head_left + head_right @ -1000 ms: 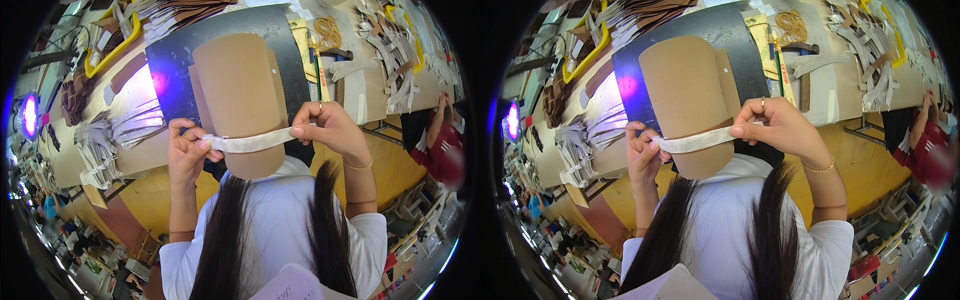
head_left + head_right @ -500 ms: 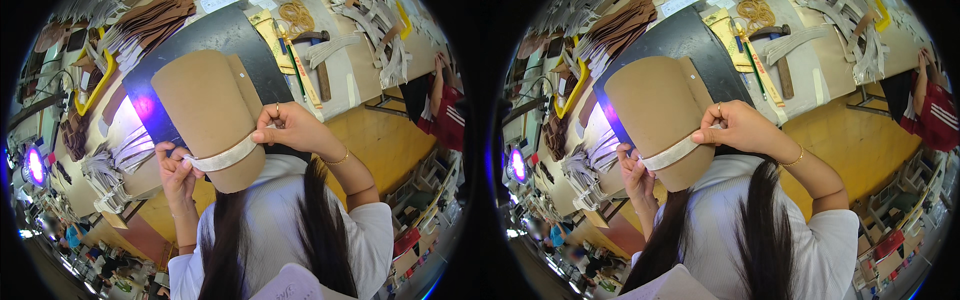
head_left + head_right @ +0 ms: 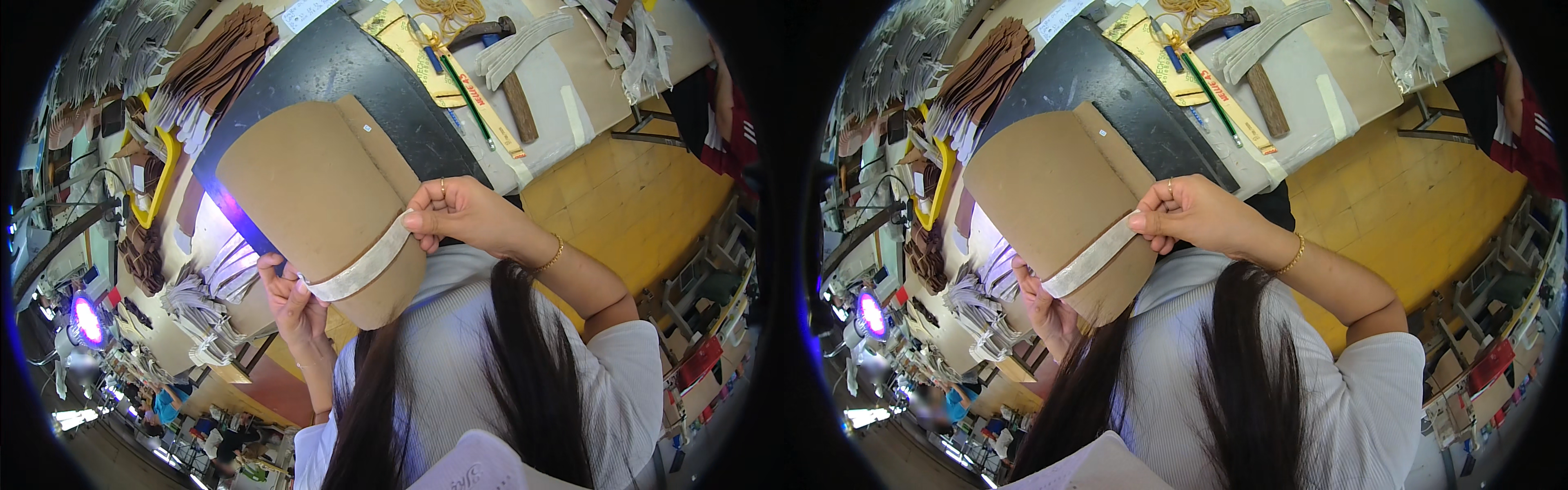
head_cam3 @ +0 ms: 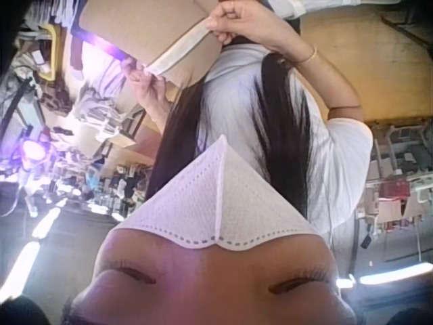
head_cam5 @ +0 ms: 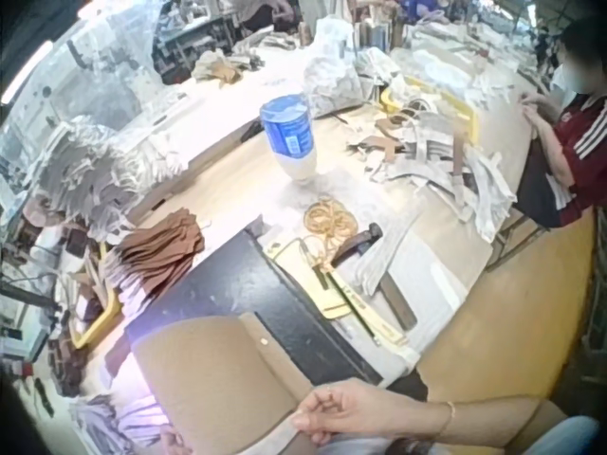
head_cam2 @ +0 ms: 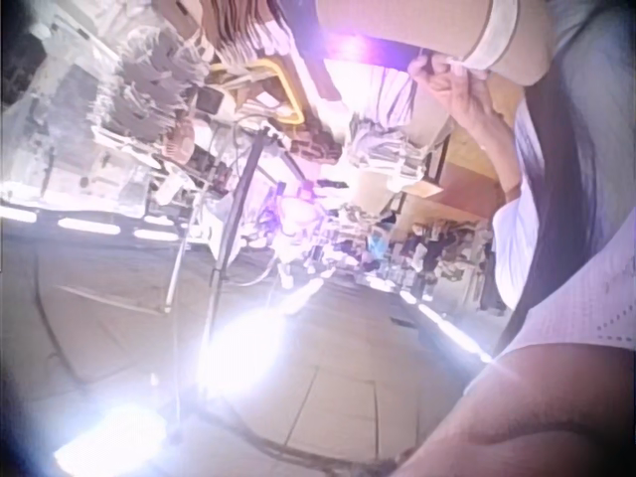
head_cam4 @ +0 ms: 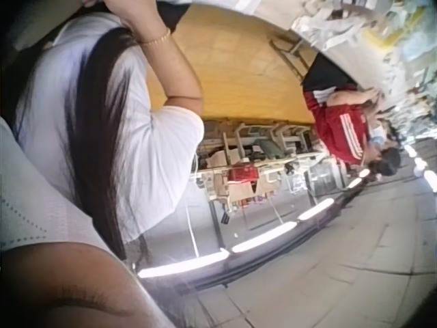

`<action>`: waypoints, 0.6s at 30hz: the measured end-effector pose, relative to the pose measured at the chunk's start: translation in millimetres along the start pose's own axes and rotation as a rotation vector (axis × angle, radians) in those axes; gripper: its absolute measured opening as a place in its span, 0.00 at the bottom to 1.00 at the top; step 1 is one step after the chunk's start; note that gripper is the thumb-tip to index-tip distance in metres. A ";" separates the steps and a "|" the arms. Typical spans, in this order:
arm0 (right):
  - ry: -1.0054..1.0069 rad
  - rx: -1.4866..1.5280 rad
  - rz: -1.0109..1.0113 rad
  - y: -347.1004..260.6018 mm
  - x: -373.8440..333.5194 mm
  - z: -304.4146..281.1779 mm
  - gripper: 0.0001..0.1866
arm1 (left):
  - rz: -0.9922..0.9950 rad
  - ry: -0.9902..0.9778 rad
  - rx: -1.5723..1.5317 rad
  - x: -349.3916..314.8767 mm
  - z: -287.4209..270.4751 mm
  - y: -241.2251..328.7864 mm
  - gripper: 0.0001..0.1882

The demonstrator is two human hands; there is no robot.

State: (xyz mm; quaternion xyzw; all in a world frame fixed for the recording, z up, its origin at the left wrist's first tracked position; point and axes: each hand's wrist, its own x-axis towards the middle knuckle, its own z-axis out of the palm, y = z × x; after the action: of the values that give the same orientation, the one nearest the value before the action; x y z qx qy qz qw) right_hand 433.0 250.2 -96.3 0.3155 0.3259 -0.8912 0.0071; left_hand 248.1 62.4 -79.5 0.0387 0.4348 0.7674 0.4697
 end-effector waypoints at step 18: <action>0.241 -1.240 -0.871 -72.1 -31.5 51.7 0.21 | 0.100 0.069 0.029 -22.0 13.2 7.2 0.18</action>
State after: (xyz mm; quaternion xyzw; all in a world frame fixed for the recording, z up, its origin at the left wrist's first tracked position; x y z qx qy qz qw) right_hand 413.7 270.6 -6.4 0.1920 0.8596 -0.4270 -0.2048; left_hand 261.5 52.8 -58.6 0.0403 0.4592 0.7844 0.4149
